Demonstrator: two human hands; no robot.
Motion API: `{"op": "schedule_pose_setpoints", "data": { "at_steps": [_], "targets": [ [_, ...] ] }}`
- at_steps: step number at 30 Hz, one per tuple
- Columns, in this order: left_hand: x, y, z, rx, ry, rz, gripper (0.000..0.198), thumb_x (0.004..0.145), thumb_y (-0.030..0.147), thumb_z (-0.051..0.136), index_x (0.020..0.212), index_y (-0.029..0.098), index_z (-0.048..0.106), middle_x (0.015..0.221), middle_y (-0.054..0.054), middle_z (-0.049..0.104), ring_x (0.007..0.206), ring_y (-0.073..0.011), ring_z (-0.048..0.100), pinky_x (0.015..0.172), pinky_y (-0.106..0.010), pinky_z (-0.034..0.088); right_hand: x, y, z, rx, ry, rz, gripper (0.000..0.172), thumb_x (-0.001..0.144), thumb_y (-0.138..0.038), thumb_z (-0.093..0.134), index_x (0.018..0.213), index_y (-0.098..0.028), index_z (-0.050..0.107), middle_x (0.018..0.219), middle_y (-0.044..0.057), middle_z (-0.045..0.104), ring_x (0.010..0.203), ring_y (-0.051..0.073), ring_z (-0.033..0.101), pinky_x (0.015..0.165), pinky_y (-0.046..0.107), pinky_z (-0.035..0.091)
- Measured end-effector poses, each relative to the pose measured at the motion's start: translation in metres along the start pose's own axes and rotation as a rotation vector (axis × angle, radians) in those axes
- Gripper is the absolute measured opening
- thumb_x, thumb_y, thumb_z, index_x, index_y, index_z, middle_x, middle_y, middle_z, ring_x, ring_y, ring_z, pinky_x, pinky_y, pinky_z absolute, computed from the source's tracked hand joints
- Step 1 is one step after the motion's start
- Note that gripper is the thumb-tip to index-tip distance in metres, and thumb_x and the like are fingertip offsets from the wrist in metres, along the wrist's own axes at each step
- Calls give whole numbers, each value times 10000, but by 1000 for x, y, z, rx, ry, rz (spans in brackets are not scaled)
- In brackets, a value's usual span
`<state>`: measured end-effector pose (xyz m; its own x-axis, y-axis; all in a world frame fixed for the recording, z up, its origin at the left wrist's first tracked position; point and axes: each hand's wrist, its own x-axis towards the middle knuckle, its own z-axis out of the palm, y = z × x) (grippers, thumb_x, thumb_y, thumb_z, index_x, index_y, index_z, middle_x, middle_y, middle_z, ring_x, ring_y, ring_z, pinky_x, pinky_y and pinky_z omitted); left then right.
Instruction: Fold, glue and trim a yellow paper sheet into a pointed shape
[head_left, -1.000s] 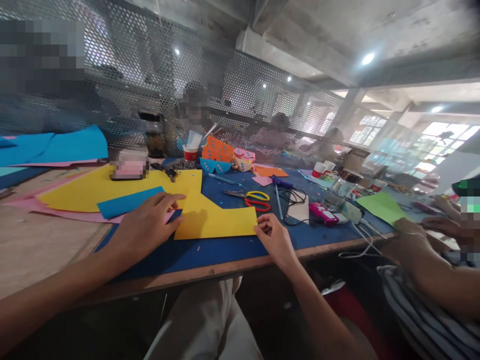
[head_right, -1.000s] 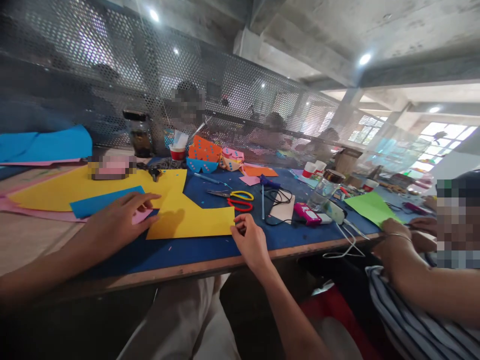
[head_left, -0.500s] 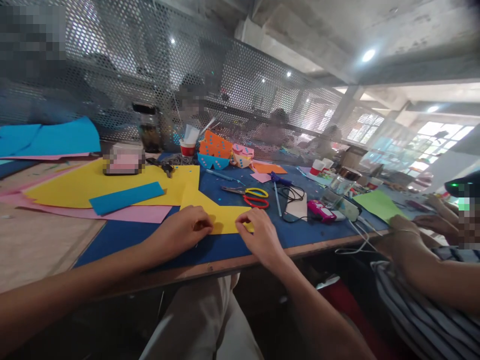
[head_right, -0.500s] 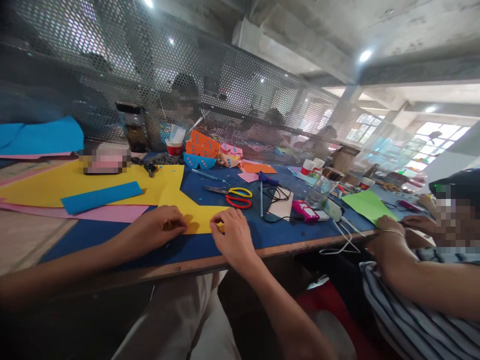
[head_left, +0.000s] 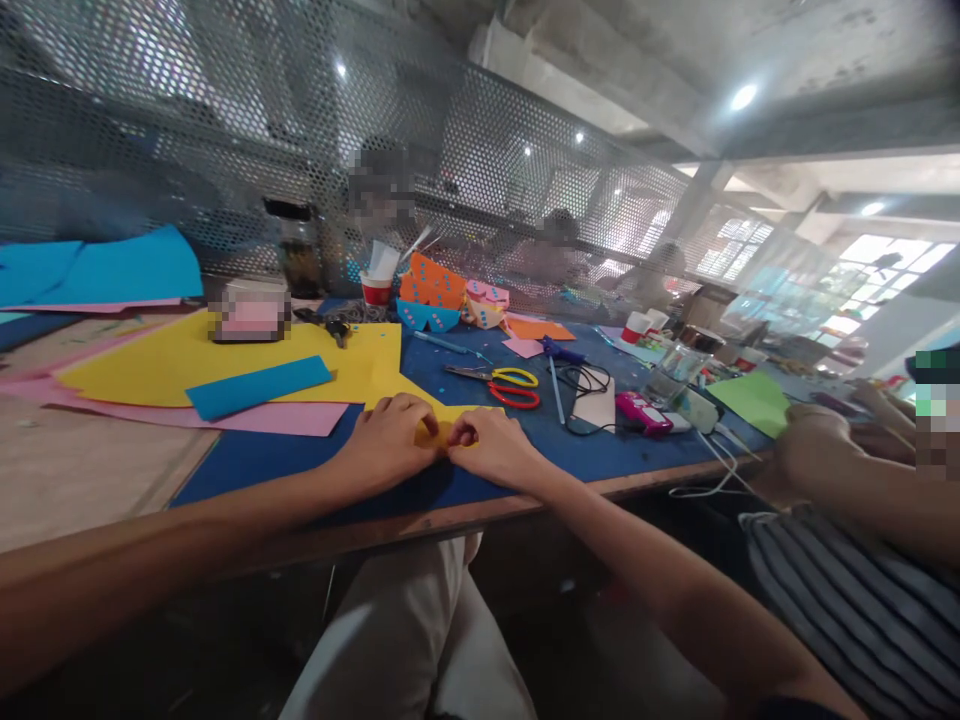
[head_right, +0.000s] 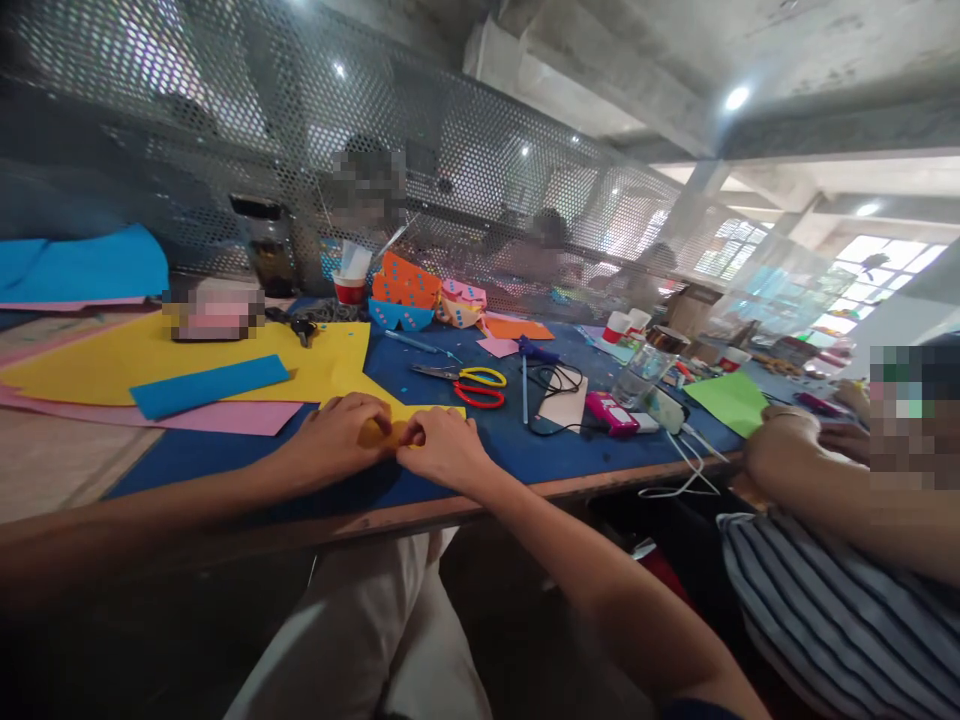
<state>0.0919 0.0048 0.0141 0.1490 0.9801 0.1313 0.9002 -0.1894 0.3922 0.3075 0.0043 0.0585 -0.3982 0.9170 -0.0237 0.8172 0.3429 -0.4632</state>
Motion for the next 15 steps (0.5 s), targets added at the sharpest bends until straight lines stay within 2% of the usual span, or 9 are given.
{"op": "schedule_pose_setpoints", "data": {
  "at_steps": [3, 5, 9, 11, 15],
  "targets": [
    [6, 6, 1, 15, -22, -49, 514, 924, 506, 928, 1398, 325, 846, 1671, -111, 778, 1600, -459, 697, 1317, -557, 590, 5, -6, -9, -40, -77, 6, 152, 947, -226, 880, 1094, -264, 893, 1097, 15, 908, 1104, 261, 817, 882, 326, 483],
    [10, 9, 1, 29, -37, -68, 598, 970, 506, 966, 1515, 323, 803, 1699, -124, 755, 1600, -446, 700, 1338, -574, 589, 9, -10, -15, -62, -121, 11, 177, 937, -232, 870, 1109, -270, 890, 1077, 5, 907, 1062, 254, 820, 863, 319, 485],
    [14, 14, -1, 59, -59, -68, 500, 1157, 480, 878, 1583, 245, 761, 1664, -150, 748, 1442, -368, 775, 1212, -618, 690, 15, -14, -24, -92, -183, 17, 205, 911, -250, 869, 1114, -272, 884, 1071, 5, 906, 1029, 257, 819, 843, 313, 490],
    [14, 15, -1, 70, -59, -68, 477, 1180, 472, 856, 1578, 228, 759, 1631, -148, 760, 1383, -350, 796, 1155, -601, 721, 16, -15, -26, -92, -203, 16, 222, 896, -254, 873, 1117, -268, 883, 1078, 7, 905, 1019, 254, 818, 834, 308, 498],
    [13, 14, 0, 68, -50, -59, 475, 1176, 474, 860, 1570, 228, 762, 1619, -147, 766, 1368, -347, 802, 1145, -591, 726, 16, -11, -24, -66, -208, 20, 234, 890, -237, 863, 1121, -267, 873, 1054, 0, 896, 986, 237, 816, 828, 296, 518]
  ]
}}
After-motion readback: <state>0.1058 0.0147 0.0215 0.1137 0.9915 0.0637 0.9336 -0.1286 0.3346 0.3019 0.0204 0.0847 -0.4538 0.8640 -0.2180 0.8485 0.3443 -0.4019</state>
